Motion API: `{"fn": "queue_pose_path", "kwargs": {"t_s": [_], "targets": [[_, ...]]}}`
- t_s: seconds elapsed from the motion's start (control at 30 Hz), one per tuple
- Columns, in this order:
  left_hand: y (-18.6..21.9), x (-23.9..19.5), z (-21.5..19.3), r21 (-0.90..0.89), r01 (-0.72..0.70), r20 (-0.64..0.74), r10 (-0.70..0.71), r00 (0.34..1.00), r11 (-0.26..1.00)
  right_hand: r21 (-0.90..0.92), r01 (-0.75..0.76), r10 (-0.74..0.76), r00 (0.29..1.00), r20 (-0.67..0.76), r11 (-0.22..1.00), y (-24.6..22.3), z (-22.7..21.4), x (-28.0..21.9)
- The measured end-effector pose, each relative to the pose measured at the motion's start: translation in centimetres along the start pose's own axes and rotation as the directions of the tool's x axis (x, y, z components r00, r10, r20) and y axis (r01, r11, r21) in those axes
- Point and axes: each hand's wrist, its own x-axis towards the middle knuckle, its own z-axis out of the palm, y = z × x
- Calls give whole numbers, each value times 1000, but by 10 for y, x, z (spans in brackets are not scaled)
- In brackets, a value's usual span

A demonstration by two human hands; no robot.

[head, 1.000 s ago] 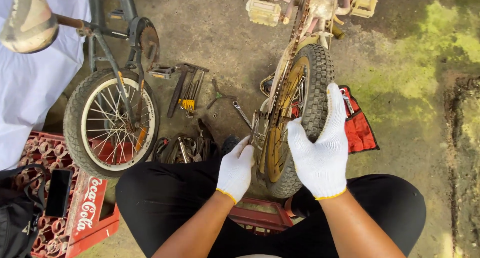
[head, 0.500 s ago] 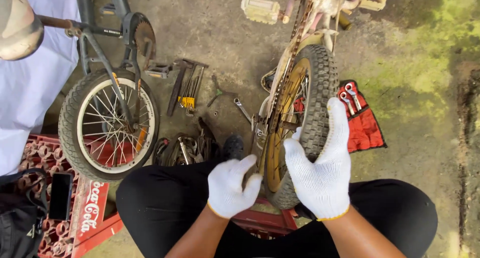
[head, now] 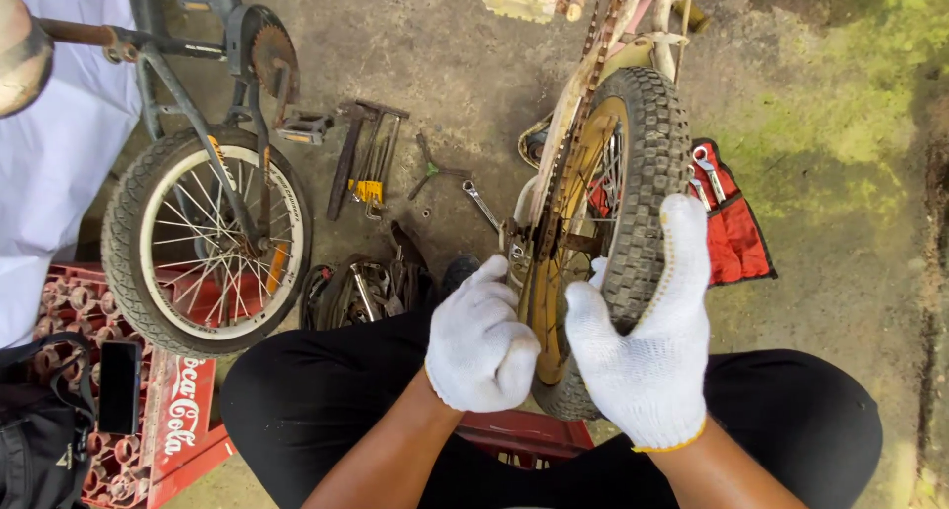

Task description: The person uses a wrench to tighten the axle nuts on the rear wheel of a bicycle. They hold the wheel steady with one hand while turning the wrench with the other, then spin the wheel to check the adjustment.

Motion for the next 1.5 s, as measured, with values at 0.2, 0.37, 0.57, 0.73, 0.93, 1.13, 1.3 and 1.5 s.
{"fn": "queue_pose_path", "kwargs": {"t_s": [0.2,0.37,0.57,0.73,0.93,1.13,1.3,1.5], "targets": [[-42,-6,27,-324,100,53,-87,995,941,-107,45,-44,999,9,993,4,-2,-3],[-74,28,57,-920,324,216,-405,889,221,-198,154,-152,988,28,968,10,-1,-7],[-56,149,35,140,739,15,-748,664,659,-125,14,-11,1000,26,992,-2,0,-9],[-93,168,49,280,812,44,-851,523,513,-222,16,-13,1000,14,975,-2,1,-9],[-115,183,56,221,934,81,-959,270,282,-204,5,1,1000,29,979,-5,1,-10],[-130,203,67,241,968,108,-989,-96,-67,-159,-16,24,999,48,987,-6,1,-8],[-167,183,80,207,970,192,-966,-171,-131,-160,-89,101,993,63,983,-10,-1,-8],[-251,116,124,724,573,499,-865,-51,384,-126,-116,130,985,110,985,-9,-2,-5]]}}
